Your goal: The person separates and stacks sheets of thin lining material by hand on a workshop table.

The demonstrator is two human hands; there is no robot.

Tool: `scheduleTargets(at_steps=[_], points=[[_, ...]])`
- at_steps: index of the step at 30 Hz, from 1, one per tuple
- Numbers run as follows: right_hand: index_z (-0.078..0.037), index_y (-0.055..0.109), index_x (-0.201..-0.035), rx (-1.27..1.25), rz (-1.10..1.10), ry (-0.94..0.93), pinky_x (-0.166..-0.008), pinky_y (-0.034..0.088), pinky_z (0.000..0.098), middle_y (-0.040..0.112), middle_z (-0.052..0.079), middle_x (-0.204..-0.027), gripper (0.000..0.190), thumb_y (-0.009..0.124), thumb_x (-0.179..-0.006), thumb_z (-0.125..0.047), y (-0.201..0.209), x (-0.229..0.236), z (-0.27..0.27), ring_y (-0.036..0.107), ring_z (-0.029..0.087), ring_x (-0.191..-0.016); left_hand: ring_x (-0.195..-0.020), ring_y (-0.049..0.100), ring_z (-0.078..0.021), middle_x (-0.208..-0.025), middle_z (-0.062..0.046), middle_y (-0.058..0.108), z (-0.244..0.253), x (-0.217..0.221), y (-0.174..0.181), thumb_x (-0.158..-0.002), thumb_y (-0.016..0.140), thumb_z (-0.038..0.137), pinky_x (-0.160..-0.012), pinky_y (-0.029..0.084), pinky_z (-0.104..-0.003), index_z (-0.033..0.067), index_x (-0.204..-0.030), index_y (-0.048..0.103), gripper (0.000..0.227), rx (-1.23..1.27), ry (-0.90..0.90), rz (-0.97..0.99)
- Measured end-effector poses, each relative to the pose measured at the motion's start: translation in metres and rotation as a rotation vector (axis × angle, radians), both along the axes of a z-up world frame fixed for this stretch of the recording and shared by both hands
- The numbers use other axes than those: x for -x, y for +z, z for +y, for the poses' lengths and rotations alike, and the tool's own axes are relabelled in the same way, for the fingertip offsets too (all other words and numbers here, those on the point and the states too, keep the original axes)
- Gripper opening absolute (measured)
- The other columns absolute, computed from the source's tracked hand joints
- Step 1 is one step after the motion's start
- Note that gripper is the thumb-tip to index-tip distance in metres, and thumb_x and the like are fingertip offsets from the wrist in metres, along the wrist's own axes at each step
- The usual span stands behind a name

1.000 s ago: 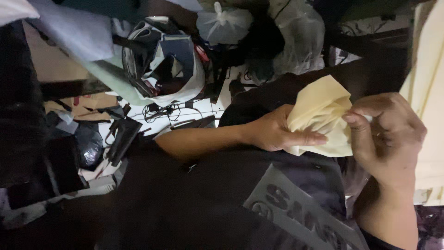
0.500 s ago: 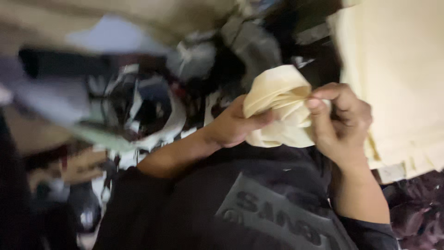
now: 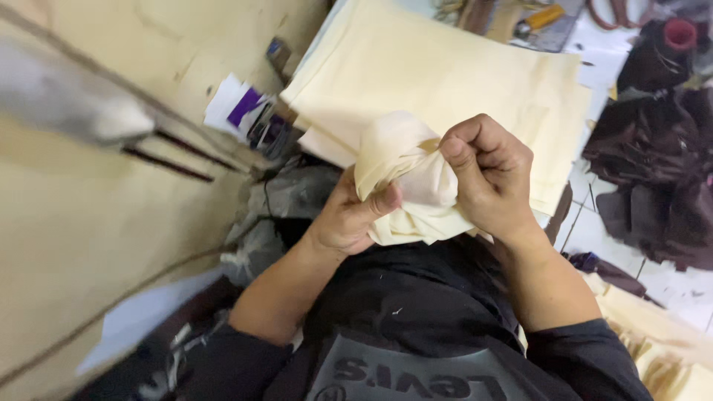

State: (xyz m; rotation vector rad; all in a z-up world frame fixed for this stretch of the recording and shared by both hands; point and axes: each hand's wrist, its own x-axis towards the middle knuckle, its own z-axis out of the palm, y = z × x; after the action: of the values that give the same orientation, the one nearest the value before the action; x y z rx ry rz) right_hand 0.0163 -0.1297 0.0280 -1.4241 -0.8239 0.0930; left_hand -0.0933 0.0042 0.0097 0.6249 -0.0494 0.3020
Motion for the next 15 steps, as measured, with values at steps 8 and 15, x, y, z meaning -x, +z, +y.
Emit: scheduleTargets(at_steps=[8,15], points=[[0.003,0.068,-0.095,-0.002,-0.263,-0.247,-0.057,0.038,0.0273,0.047,0.006,-0.060,0.018,0.065,-0.109,-0.008,0.002,-0.049,-0.031,0.040,0.014,-0.056,-0.087,0.075,-0.0282,-0.090,-0.019,0.075,-0.010,-0.064,0.008,-0.091,0.074,0.000,-0.076,0.065,-0.050,-0.0079,-0.109,0.067,0.021,-0.198,-0.075,0.029],[0.005,0.070,-0.105,0.074,-0.469,-0.463,-0.081,0.049,0.0432,0.063,0.019,-0.093,0.013,0.067,-0.102,-0.007,0.018,-0.024,-0.063,0.057,0.035,-0.085,-0.092,0.072,-0.0196,-0.097,-0.014,0.076,-0.010,-0.083,0.017,-0.094,0.072,0.008,-0.082,0.064,-0.046,-0.0051,-0.118,0.063,0.028,-0.489,0.033,0.006]])
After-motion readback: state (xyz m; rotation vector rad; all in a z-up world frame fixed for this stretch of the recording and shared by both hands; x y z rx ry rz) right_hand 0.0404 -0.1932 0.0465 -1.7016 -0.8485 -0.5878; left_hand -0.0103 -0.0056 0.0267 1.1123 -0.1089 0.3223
